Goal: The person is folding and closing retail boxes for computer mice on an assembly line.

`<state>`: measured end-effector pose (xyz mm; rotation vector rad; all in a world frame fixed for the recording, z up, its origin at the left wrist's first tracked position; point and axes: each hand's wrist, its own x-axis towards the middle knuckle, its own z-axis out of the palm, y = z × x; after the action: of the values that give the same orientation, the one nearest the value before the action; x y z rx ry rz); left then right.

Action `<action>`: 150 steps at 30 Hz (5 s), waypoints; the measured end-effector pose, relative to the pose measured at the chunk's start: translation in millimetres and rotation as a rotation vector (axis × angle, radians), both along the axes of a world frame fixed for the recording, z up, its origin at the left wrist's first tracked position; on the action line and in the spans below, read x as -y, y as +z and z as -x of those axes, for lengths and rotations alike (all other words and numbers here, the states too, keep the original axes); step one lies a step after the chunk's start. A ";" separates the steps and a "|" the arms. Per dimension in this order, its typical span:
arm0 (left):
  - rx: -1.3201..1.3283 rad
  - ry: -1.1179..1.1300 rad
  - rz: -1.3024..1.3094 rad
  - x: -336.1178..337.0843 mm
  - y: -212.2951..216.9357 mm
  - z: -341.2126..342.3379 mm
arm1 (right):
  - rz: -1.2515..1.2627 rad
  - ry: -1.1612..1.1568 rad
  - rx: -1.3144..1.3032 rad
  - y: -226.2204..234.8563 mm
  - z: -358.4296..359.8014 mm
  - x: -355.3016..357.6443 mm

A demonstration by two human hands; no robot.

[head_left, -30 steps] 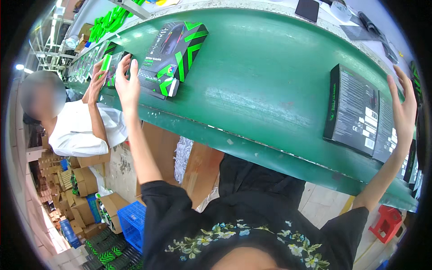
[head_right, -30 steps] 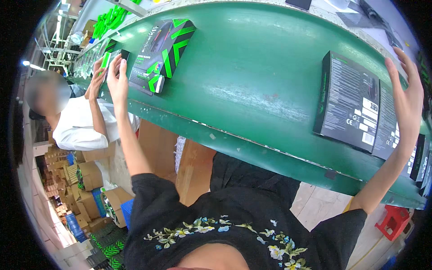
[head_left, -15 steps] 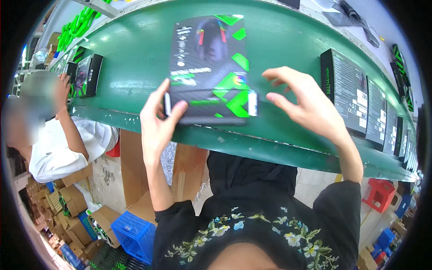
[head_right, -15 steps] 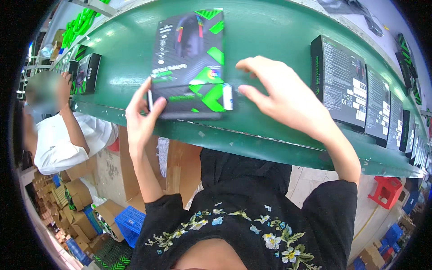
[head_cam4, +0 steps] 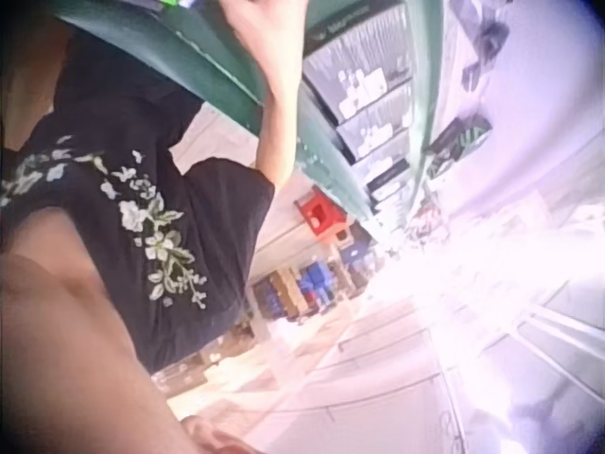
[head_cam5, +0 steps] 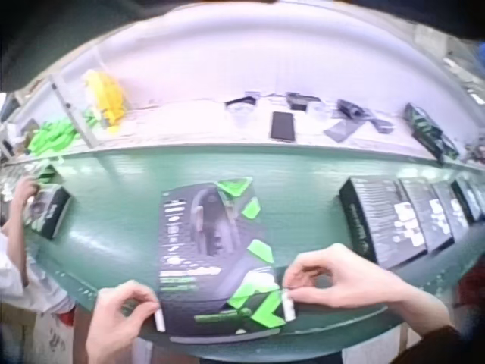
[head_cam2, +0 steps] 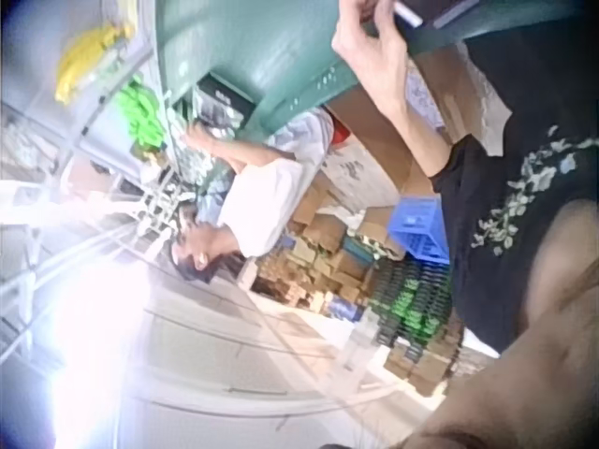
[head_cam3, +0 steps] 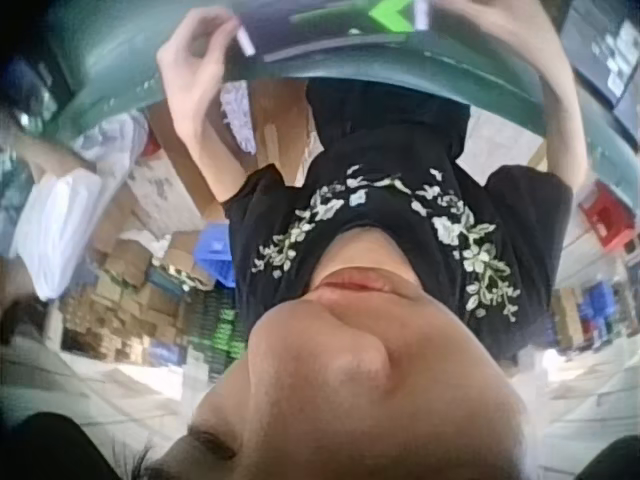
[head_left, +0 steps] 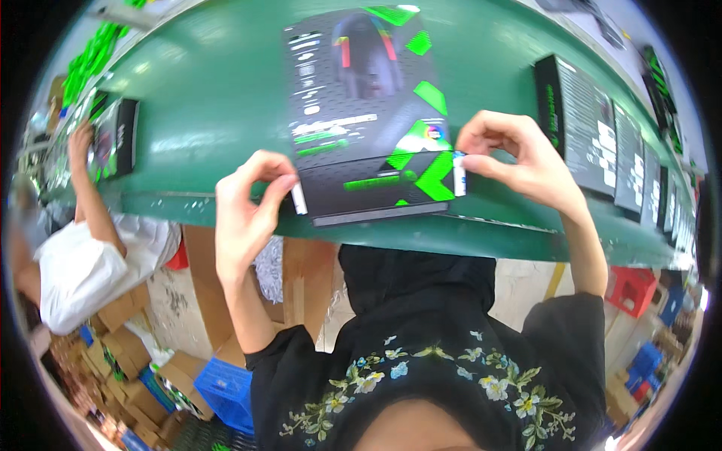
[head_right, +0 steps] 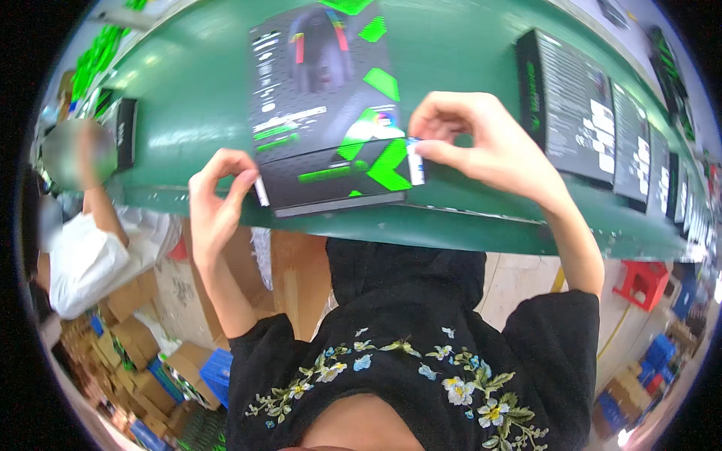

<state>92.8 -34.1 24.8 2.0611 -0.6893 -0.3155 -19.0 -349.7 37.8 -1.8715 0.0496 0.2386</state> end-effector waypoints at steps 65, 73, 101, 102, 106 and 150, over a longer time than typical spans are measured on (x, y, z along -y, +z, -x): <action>0.201 0.250 0.013 -26.1 -14.2 39.0 | 0.305 0.097 0.249 -7.6 23.2 -0.4; 0.202 -0.024 -0.008 2.3 -8.5 19.5 | 0.028 -0.412 0.316 4.2 94.0 -5.5; 0.674 0.061 -0.262 -10.9 0.7 37.3 | 0.635 -0.237 0.327 4.5 61.2 -11.0; 0.706 -0.091 -0.329 10.7 11.3 35.2 | 0.651 -0.194 0.303 1.6 57.2 -8.5; 0.777 -0.447 -0.460 32.0 9.3 36.8 | 0.657 -0.080 0.227 5.4 58.0 -10.6; 0.416 -0.251 0.679 70.4 32.8 10.4 | 0.282 0.090 0.730 63.5 14.3 42.0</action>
<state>82.4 -104.5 57.6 1.3920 -1.1303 0.2036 -33.3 -391.7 101.3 -2.1402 -0.5233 -0.4187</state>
